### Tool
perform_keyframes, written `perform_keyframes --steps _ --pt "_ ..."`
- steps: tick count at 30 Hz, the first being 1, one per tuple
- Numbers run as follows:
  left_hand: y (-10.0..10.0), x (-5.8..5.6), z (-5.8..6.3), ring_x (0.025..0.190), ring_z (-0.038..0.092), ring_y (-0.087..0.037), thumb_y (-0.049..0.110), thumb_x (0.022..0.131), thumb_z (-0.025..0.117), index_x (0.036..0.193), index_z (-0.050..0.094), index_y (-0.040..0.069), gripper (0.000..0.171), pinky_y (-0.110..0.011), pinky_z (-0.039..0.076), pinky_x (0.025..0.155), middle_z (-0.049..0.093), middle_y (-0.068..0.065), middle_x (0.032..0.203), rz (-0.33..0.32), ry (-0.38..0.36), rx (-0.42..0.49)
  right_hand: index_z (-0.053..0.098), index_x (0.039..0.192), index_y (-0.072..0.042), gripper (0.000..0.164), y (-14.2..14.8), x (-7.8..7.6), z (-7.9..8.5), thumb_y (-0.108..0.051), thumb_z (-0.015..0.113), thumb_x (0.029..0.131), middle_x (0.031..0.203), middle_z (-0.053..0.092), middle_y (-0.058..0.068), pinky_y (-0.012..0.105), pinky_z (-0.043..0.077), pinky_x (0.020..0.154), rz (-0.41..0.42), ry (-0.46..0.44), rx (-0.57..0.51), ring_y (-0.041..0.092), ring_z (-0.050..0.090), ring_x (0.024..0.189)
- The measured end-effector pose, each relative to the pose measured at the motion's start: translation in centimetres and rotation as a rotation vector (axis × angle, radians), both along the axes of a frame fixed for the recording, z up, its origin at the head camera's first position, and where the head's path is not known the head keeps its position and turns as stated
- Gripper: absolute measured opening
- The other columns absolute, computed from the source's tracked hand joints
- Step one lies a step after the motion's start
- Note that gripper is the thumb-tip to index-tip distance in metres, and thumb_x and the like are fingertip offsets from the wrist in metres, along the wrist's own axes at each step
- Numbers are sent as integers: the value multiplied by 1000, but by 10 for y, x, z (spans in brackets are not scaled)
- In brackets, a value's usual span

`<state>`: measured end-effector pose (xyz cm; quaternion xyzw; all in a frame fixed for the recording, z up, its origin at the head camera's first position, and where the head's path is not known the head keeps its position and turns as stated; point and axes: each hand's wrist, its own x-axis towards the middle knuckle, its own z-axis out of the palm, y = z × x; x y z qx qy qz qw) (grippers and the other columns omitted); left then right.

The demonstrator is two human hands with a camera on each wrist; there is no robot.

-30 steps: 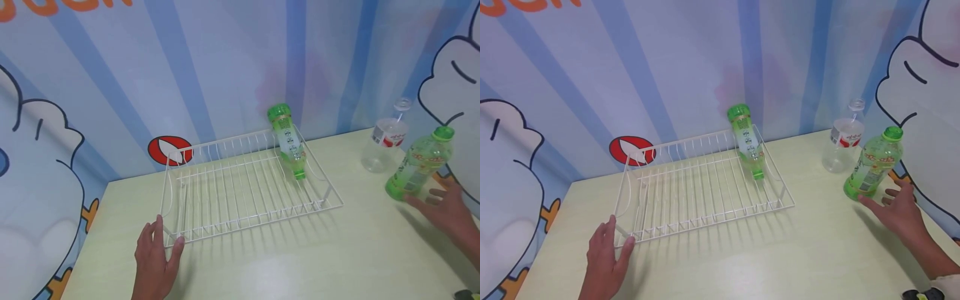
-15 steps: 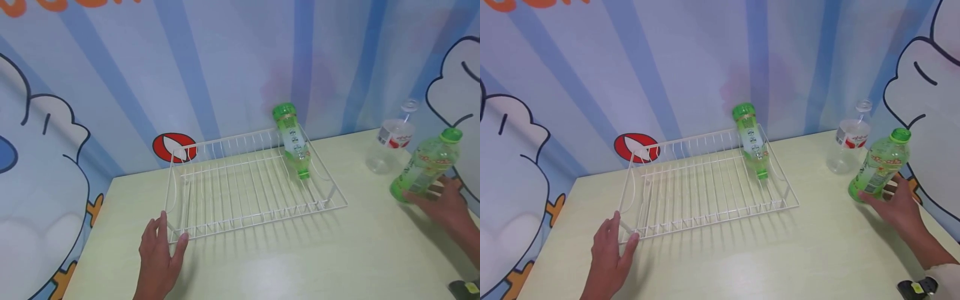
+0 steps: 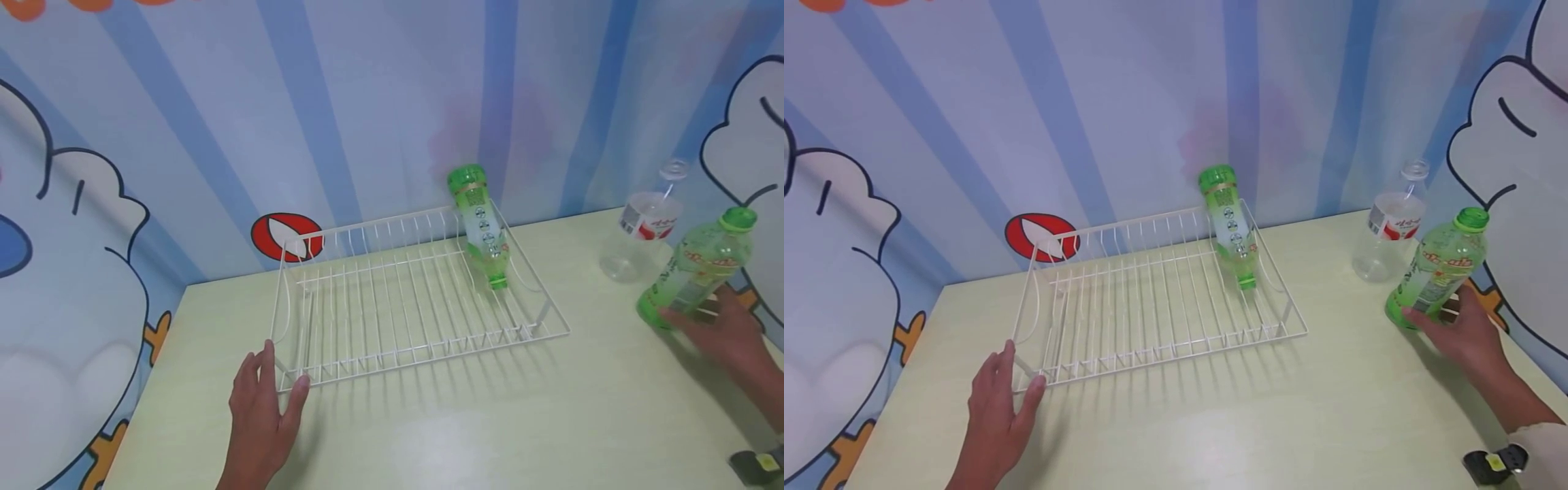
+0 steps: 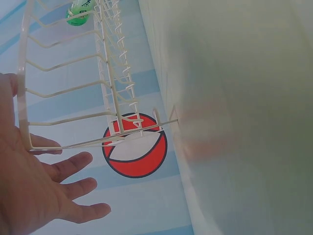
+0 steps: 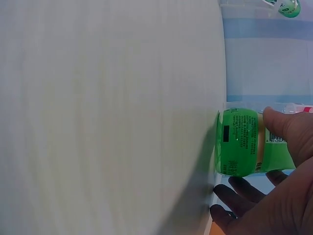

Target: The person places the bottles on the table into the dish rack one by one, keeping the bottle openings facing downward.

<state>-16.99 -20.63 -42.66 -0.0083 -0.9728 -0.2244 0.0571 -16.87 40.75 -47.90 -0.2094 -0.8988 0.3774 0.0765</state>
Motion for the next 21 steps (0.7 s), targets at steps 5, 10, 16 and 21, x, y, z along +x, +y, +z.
perform_keyframes --steps 5,10,16,21 --pt "0 0 -1 135 11 -38 53 93 45 151 7 9 82 -62 15 105 19 -22 146 -3 9 -3 5 149 -3 105 4 -1 -5 -60 60 81 144 17 36 70 32 85 -20 -26 -3 60 26 122" --pt "0 -1 -1 135 11 -38 54 93 44 151 5 10 82 -62 13 105 18 -22 147 -2 -2 -2 1 149 -2 107 5 0 -4 -61 58 81 146 12 36 71 28 89 -58 -47 -26 59 21 126" --pt "0 0 0 134 12 -38 52 93 46 151 6 8 83 -61 13 106 19 -23 146 6 -14 -13 3 148 0 102 -4 5 2 -54 61 84 146 12 35 72 28 87 -26 -1 -47 60 22 124" --pt "1 -1 2 134 12 -38 58 93 41 151 5 9 85 -62 15 105 17 -22 147 8 -33 -8 3 148 0 99 -9 8 7 -52 60 85 146 14 35 70 30 88 -17 22 -43 59 23 124"
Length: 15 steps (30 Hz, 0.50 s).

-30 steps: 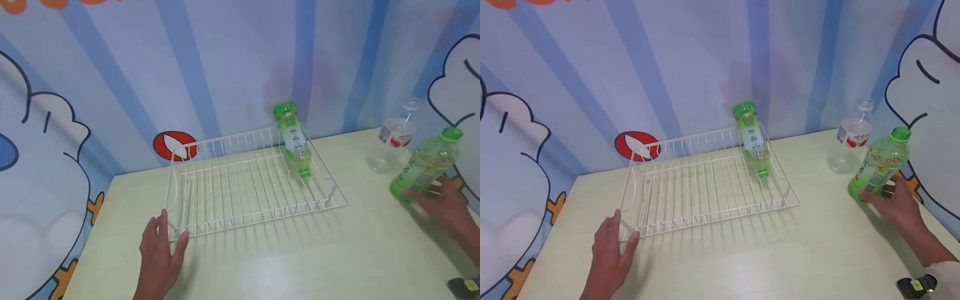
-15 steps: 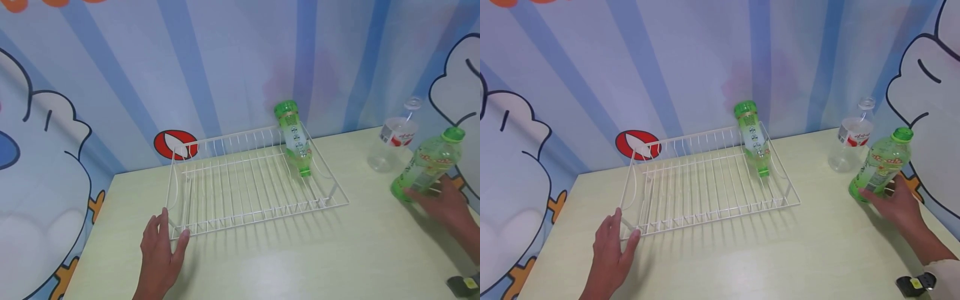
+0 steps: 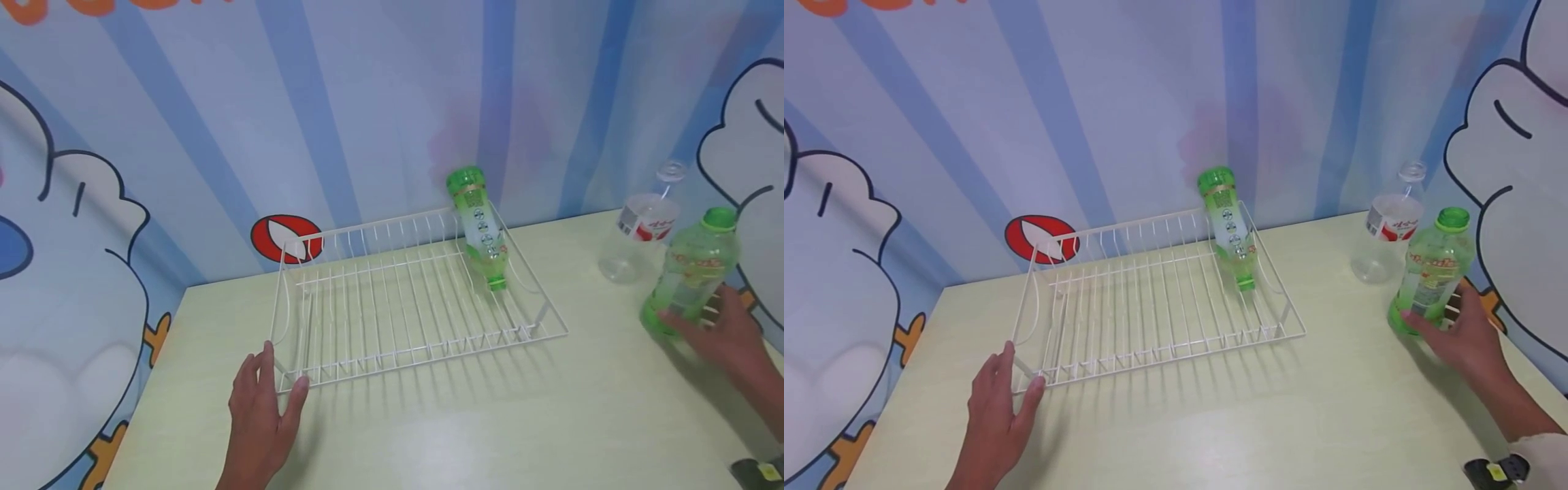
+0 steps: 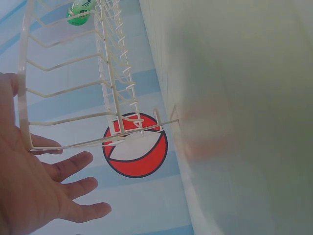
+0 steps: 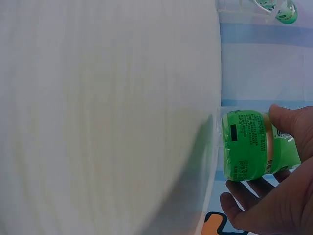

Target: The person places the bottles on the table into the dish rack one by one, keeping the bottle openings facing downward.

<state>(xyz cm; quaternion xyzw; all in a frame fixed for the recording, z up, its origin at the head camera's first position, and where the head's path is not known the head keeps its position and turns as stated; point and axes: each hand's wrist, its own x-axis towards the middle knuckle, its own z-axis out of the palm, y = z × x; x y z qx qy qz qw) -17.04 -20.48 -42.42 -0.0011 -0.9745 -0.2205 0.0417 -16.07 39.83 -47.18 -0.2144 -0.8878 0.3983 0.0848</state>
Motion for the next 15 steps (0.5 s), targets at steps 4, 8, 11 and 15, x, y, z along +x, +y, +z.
perform_keyframes --steps 4,8,11,15 --pt "2 -1 0 134 11 -38 58 92 41 151 4 9 85 -62 15 105 16 -22 147 2 -14 6 5 147 2 95 -4 4 10 -48 59 87 145 16 36 70 30 88 19 49 -1 59 24 124" --pt "1 -1 0 134 11 -39 54 93 44 151 3 9 84 -63 15 105 15 -23 148 9 -27 -4 9 146 2 88 -12 5 21 -40 61 88 144 19 35 71 30 88 21 126 5 59 26 124" --pt "0 -1 0 134 11 -40 52 93 45 151 3 9 84 -64 17 104 14 -23 148 17 -35 -16 12 146 -1 86 -20 5 26 -37 63 88 145 22 33 70 32 88 5 167 30 57 27 125" --pt "0 -1 -1 133 12 -40 53 93 44 151 3 9 83 -64 16 104 15 -24 147 5 -7 -6 16 146 -2 82 -28 5 33 -35 64 88 144 26 32 69 34 88 3 217 79 56 29 125"
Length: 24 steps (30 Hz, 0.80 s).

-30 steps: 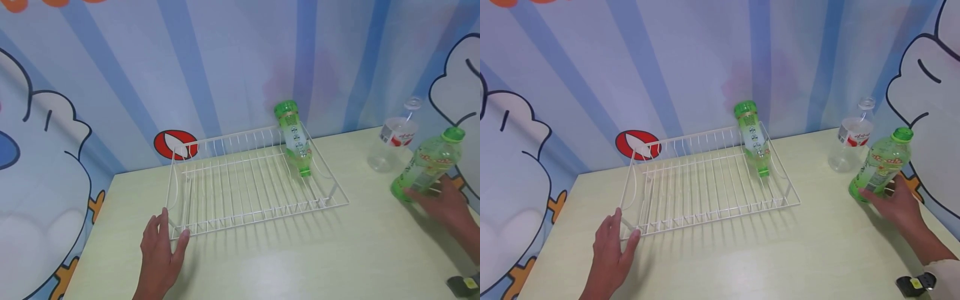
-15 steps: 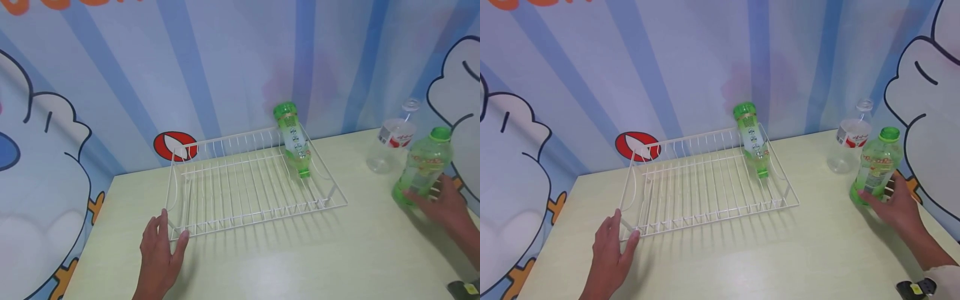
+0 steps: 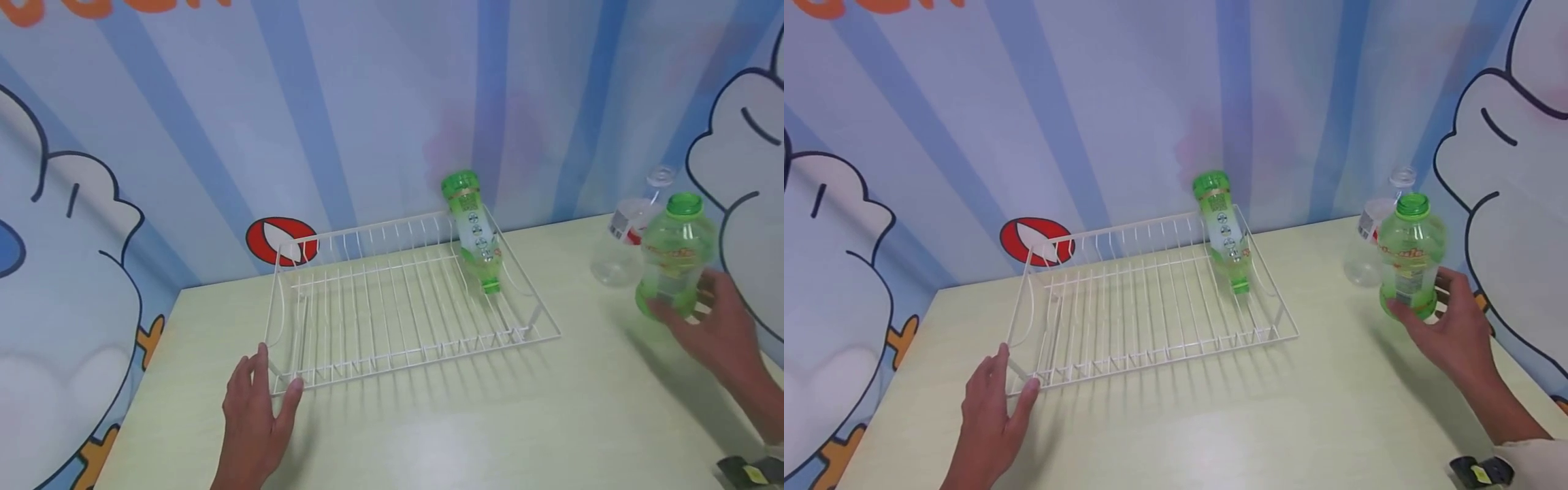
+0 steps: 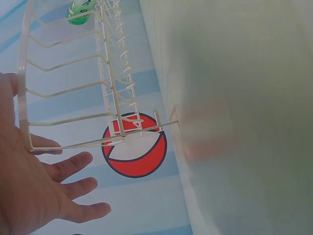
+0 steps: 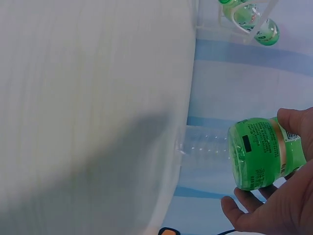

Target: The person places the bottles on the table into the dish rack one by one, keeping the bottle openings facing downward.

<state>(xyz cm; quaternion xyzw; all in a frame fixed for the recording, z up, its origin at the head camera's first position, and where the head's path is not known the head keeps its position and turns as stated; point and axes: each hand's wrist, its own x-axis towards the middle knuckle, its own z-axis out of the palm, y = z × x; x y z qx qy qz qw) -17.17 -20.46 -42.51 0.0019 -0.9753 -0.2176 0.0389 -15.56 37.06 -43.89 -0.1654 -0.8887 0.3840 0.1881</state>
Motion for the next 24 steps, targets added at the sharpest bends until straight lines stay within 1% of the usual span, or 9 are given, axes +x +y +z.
perform_keyframes --steps 3,5,7,12,15,18,20,24 --pt "0 -1 -2 132 14 -40 54 94 43 151 6 7 83 -63 15 104 19 -24 145 -17 47 10 18 145 -2 81 -3 1 5 -33 65 87 143 28 31 68 34 88 4 31 22 55 30 125" --pt "1 -1 -3 131 14 -40 54 94 43 151 7 6 82 -62 15 103 20 -24 144 -21 62 13 19 145 -2 81 -5 2 9 -33 66 86 143 29 30 68 34 88 6 45 41 54 31 125" --pt "1 -1 -3 131 14 -40 53 94 43 151 6 6 82 -63 16 103 19 -24 144 -16 50 11 20 145 -3 82 -8 2 13 -34 68 85 143 30 29 67 34 89 13 56 53 53 31 126" --pt "0 0 0 131 13 -40 55 93 42 151 1 9 84 -65 18 103 15 -24 146 9 -21 4 23 143 -2 83 -14 4 22 -32 71 83 140 35 29 65 32 93 53 92 74 50 34 125" --pt "-1 0 -1 132 12 -40 56 93 42 151 0 9 85 -64 17 104 14 -24 147 11 -34 9 25 142 -1 82 -18 4 28 -31 73 82 137 38 29 64 32 94 72 113 83 49 37 123" --pt "-1 0 -1 132 12 -40 55 93 42 151 0 9 85 -64 16 104 15 -24 147 8 -35 14 28 141 0 80 -24 5 33 -28 74 81 135 40 28 65 33 93 85 127 96 50 39 121" --pt "0 0 -2 132 12 -40 55 93 42 151 1 8 85 -63 15 104 16 -25 146 4 -21 17 29 140 1 80 -27 4 35 -27 74 81 135 39 29 66 32 91 94 129 105 51 38 120" --pt "1 0 -3 130 15 -40 53 94 43 151 5 7 83 -63 15 104 20 -24 144 -5 26 16 31 139 0 78 -31 2 36 -26 75 80 132 42 31 66 24 95 89 137 159 58 42 112"
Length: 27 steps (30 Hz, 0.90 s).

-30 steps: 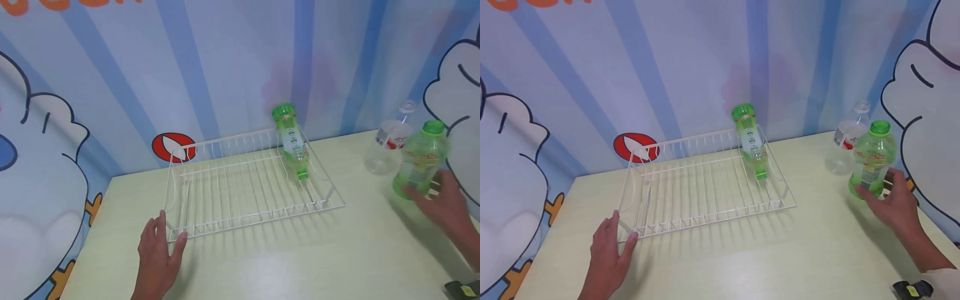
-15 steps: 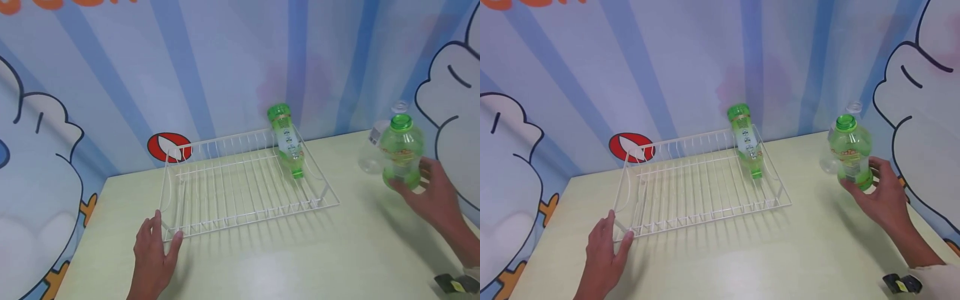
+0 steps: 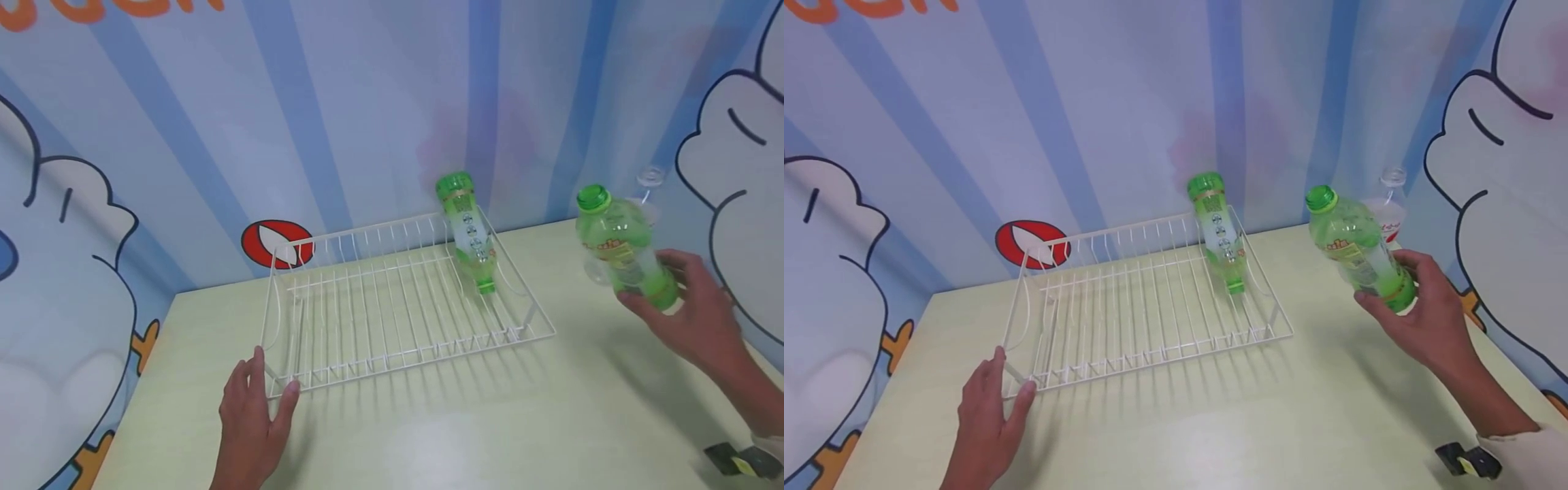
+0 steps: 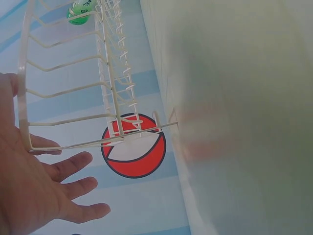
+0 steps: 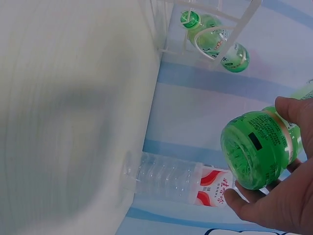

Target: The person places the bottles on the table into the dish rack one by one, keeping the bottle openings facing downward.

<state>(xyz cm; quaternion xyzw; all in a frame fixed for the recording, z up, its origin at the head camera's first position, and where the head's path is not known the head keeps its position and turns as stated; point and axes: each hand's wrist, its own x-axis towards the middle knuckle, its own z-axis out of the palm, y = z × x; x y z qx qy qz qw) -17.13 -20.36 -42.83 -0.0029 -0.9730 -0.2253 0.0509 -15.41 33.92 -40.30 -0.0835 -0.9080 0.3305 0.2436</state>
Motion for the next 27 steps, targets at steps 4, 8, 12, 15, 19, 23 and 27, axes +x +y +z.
perform_keyframes --steps 4,8,12,15,19,23,27 --pt "1 0 -1 130 16 -39 50 94 46 151 6 6 82 -62 15 104 21 -24 143 -4 21 1 33 138 0 77 -2 -1 0 -25 76 79 129 44 31 66 23 89 3 8 28 60 45 105" --pt "1 1 -1 131 16 -40 51 94 45 151 4 8 83 -63 16 104 19 -24 144 1 5 -3 31 139 1 77 -5 -1 0 -22 75 80 129 42 32 67 36 83 38 20 4 53 45 109" --pt "0 0 -1 131 15 -39 54 94 43 151 3 9 83 -63 15 104 19 -24 145 3 -10 1 35 137 1 76 -9 -3 0 -19 77 77 126 45 29 35 43 81 59 68 20 44 47 107" --pt "0 0 -2 131 15 -39 53 94 44 151 4 8 83 -62 15 105 20 -23 144 -2 -5 8 38 135 0 75 -12 -4 0 -16 79 74 124 48 26 19 31 71 73 100 39 40 48 103" --pt "0 0 -2 130 16 -39 52 94 44 151 4 7 83 -62 15 105 20 -24 144 -5 5 7 39 135 0 76 -16 -5 1 -15 80 73 120 49 25 23 33 69 91 113 71 38 49 97" --pt "0 1 -1 131 16 -39 52 94 44 151 5 7 82 -63 16 104 19 -24 144 2 2 -4 39 136 -2 76 -21 -6 4 -16 80 73 116 51 23 18 32 63 117 126 97 28 47 89" --pt "0 0 1 130 16 -40 52 94 44 151 5 7 82 -64 17 104 19 -23 144 2 2 -8 38 138 -4 78 -26 -8 8 -14 80 73 118 49 22 15 31 62 153 141 96 24 44 89"
